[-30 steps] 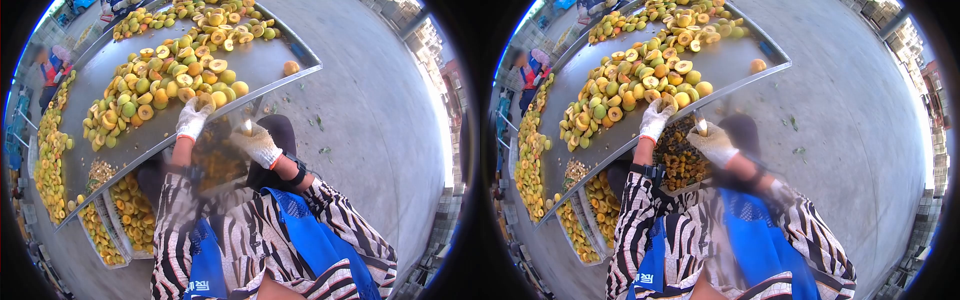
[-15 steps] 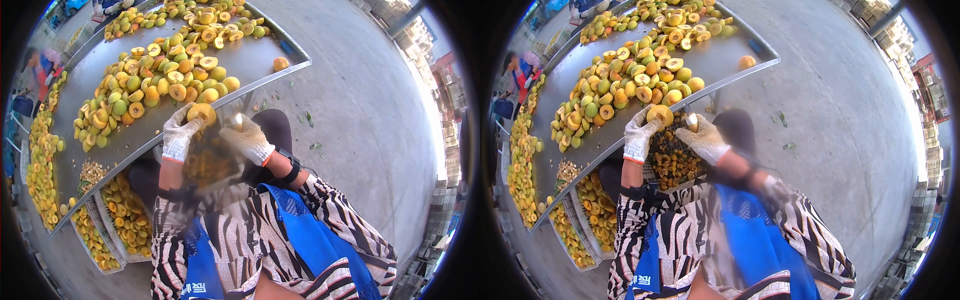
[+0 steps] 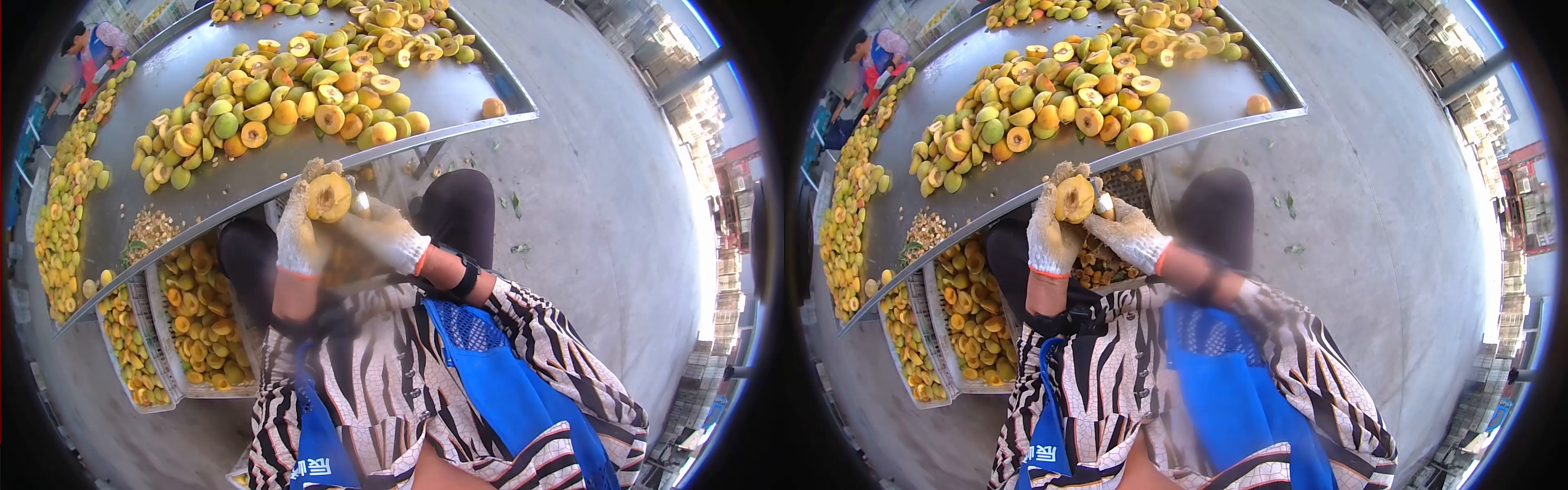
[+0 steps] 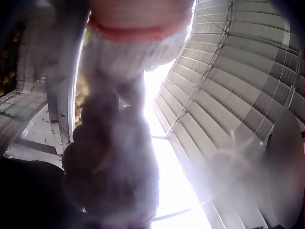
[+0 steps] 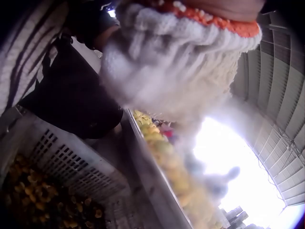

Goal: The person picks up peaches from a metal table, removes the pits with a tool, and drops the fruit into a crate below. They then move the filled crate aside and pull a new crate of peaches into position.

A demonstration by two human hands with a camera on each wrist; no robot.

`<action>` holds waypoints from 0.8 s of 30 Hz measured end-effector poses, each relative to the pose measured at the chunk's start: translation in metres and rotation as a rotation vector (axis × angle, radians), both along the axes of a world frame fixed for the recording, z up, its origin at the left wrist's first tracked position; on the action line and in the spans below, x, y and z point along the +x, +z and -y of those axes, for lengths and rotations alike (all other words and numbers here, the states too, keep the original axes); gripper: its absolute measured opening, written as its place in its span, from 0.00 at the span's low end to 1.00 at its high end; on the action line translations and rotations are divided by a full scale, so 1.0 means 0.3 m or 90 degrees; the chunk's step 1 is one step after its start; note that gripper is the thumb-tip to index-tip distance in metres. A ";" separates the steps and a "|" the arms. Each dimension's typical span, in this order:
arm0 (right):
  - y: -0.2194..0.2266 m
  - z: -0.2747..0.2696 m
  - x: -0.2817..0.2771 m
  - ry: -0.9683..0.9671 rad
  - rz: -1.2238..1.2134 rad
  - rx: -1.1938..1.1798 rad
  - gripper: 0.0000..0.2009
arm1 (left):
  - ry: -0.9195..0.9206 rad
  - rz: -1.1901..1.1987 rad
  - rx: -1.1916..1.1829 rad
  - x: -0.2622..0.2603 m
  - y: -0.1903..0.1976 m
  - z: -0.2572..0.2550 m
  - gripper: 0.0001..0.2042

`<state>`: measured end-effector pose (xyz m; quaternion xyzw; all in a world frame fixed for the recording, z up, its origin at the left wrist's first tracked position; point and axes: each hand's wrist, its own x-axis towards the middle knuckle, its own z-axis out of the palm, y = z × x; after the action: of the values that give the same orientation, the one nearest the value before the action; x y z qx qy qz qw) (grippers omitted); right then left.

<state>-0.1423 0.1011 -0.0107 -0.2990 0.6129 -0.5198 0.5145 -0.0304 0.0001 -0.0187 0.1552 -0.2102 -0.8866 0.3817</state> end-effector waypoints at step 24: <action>0.101 -0.076 -0.078 0.284 -0.850 -0.055 0.10 | 0.093 0.172 -0.034 0.049 0.049 -0.090 0.19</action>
<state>-0.1658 0.1238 0.0196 -0.6928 0.7004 -0.1311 0.1106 -0.0156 0.0272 -0.0040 0.2778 -0.2711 -0.8217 0.4173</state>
